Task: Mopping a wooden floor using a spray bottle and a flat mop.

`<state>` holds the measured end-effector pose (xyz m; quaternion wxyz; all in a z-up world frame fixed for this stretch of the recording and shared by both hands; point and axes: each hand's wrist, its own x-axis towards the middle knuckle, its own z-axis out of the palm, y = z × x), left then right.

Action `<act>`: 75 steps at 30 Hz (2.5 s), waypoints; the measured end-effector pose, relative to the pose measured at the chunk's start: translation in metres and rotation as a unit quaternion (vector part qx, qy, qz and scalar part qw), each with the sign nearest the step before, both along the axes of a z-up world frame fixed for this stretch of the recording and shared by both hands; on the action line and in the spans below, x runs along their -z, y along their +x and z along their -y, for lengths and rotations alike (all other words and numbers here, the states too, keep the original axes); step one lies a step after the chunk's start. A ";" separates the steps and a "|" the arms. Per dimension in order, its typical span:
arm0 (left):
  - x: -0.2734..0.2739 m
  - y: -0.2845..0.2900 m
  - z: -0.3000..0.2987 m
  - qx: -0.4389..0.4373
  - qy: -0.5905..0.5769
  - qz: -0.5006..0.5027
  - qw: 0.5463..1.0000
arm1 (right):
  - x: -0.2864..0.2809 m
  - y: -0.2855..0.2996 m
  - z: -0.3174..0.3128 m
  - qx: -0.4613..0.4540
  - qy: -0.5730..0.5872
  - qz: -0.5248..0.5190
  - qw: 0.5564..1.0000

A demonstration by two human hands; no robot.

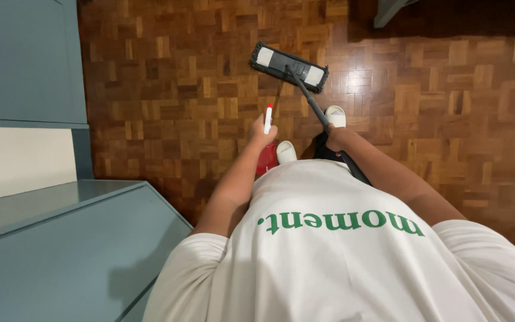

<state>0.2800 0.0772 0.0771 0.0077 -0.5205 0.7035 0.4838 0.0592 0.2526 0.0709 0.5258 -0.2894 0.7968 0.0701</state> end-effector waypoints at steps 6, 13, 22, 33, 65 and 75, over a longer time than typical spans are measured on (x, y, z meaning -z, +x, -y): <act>-0.014 -0.020 0.008 -0.006 0.009 0.111 0.994 | 0.025 -0.006 0.005 -0.061 0.011 -0.029 0.998; -0.011 -0.023 0.009 -0.025 0.019 0.163 0.986 | 0.001 -0.010 0.008 -0.014 0.017 -0.020 1.000; 0.014 -0.014 0.018 -0.073 -0.003 0.120 0.990 | -0.017 -0.015 0.016 -0.053 0.012 -0.044 0.998; -0.032 -0.002 0.024 -0.057 0.007 0.076 0.995 | -0.014 -0.008 0.034 -0.068 0.021 -0.056 0.996; 0.066 -0.124 0.116 -0.179 0.046 0.061 0.981 | -0.018 -0.228 0.316 -0.219 -0.025 -0.066 0.973; 0.038 -0.190 0.128 -0.232 0.065 -0.008 0.971 | 0.085 -0.280 0.373 -0.146 -0.083 -0.081 0.982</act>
